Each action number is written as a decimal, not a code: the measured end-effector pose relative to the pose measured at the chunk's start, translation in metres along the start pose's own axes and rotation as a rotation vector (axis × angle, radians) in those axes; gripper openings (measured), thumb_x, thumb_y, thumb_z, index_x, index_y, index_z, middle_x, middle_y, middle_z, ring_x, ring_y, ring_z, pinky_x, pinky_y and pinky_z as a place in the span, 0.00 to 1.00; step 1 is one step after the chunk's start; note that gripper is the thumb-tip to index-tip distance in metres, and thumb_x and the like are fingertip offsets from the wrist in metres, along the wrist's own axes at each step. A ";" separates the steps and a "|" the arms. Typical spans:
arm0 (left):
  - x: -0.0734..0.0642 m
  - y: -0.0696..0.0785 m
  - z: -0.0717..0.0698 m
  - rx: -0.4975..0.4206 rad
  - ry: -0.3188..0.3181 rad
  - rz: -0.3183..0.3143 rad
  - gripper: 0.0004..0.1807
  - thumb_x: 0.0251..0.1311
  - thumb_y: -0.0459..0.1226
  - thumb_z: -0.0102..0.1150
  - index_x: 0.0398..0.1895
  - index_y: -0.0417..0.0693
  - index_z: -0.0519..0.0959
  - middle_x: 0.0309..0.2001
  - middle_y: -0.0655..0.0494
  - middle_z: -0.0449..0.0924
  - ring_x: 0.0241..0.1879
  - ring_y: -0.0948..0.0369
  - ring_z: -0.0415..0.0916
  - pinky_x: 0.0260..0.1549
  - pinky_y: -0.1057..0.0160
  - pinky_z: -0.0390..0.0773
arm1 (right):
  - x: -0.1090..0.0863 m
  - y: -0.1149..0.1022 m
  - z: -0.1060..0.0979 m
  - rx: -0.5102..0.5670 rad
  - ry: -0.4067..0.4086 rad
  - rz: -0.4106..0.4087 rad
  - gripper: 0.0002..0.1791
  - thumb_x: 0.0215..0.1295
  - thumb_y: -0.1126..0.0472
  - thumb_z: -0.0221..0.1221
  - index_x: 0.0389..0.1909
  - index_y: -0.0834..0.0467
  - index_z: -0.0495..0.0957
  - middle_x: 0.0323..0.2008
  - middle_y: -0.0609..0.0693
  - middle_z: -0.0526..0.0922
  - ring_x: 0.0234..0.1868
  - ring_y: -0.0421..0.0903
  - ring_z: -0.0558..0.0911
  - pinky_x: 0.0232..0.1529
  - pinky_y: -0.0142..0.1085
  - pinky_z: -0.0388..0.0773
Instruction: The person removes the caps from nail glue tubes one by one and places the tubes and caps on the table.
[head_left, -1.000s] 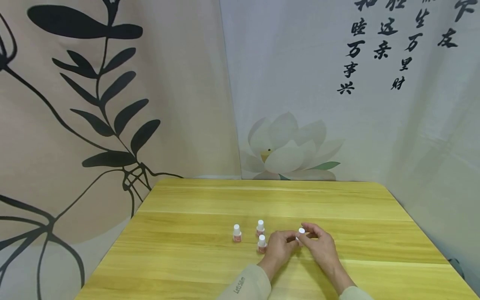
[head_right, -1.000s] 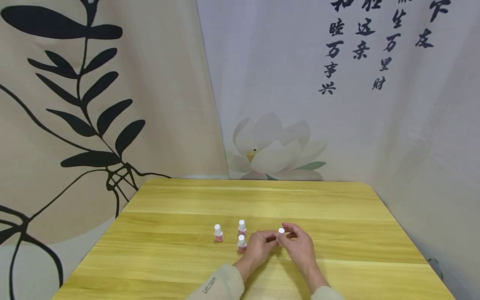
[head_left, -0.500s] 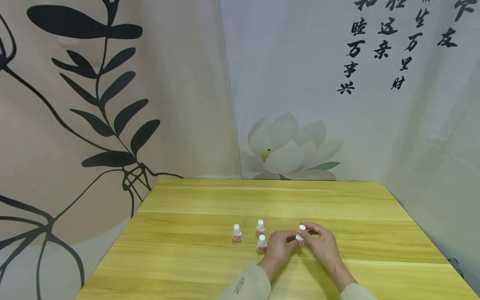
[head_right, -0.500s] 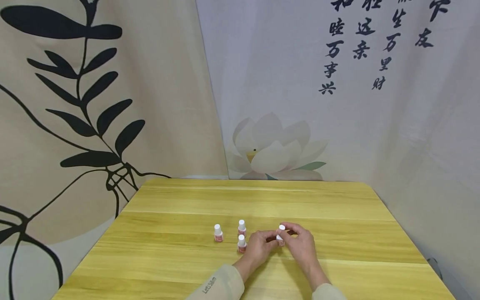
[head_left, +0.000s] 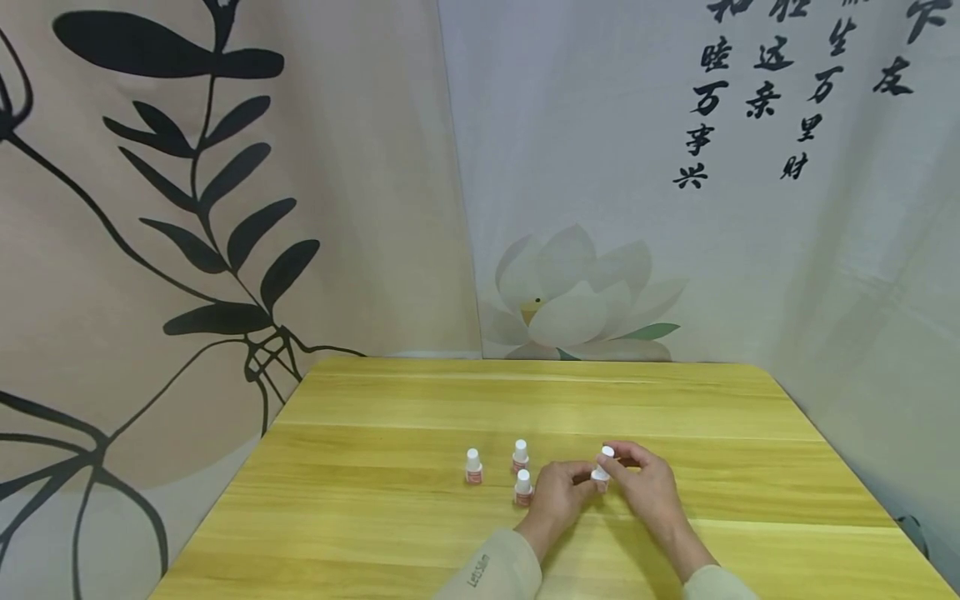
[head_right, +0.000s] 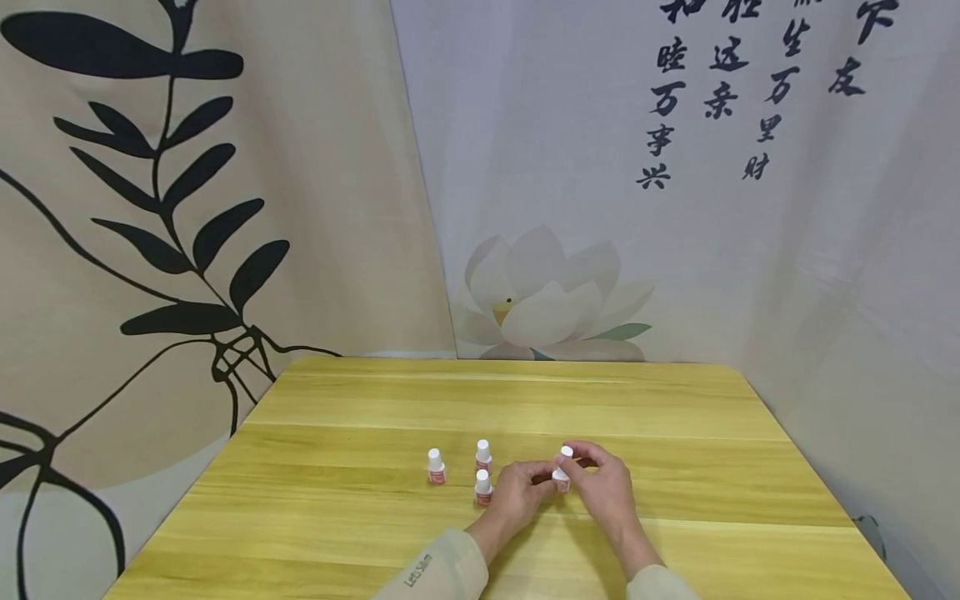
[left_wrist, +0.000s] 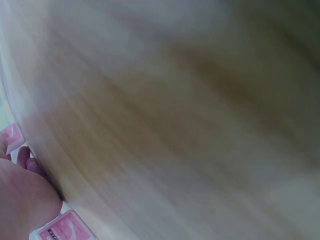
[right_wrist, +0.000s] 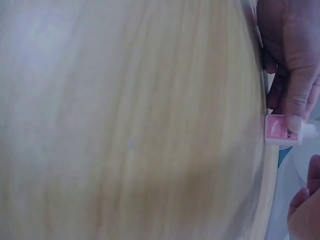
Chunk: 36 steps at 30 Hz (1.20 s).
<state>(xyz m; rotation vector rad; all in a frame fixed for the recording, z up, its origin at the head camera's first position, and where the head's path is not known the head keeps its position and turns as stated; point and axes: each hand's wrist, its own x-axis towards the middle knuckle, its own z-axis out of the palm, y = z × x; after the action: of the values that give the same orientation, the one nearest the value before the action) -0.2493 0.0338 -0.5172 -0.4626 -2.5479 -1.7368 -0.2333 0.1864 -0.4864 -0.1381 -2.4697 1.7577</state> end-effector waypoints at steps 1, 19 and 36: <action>0.000 0.000 0.000 0.001 -0.001 -0.001 0.07 0.56 0.35 0.70 0.39 0.48 0.88 0.38 0.60 0.88 0.42 0.67 0.81 0.43 0.69 0.78 | 0.000 0.000 0.000 -0.003 0.001 -0.003 0.27 0.62 0.46 0.67 0.55 0.61 0.80 0.43 0.53 0.82 0.45 0.47 0.75 0.37 0.35 0.72; -0.001 0.001 0.000 0.005 -0.018 -0.039 0.07 0.56 0.38 0.70 0.39 0.50 0.88 0.38 0.63 0.87 0.42 0.67 0.81 0.43 0.68 0.79 | 0.002 -0.002 -0.005 -0.018 0.038 -0.017 0.25 0.63 0.48 0.67 0.54 0.61 0.81 0.43 0.52 0.82 0.44 0.46 0.75 0.35 0.34 0.71; 0.000 0.000 0.000 0.014 -0.031 -0.065 0.08 0.57 0.39 0.70 0.39 0.51 0.88 0.39 0.63 0.87 0.43 0.66 0.81 0.44 0.65 0.80 | 0.001 -0.003 -0.009 -0.022 0.046 -0.019 0.25 0.63 0.47 0.66 0.54 0.60 0.80 0.44 0.52 0.82 0.47 0.46 0.74 0.42 0.37 0.70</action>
<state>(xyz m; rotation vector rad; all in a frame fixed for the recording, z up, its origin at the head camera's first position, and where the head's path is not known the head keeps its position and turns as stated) -0.2488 0.0338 -0.5169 -0.4136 -2.6231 -1.7443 -0.2331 0.1945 -0.4805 -0.1542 -2.4507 1.7012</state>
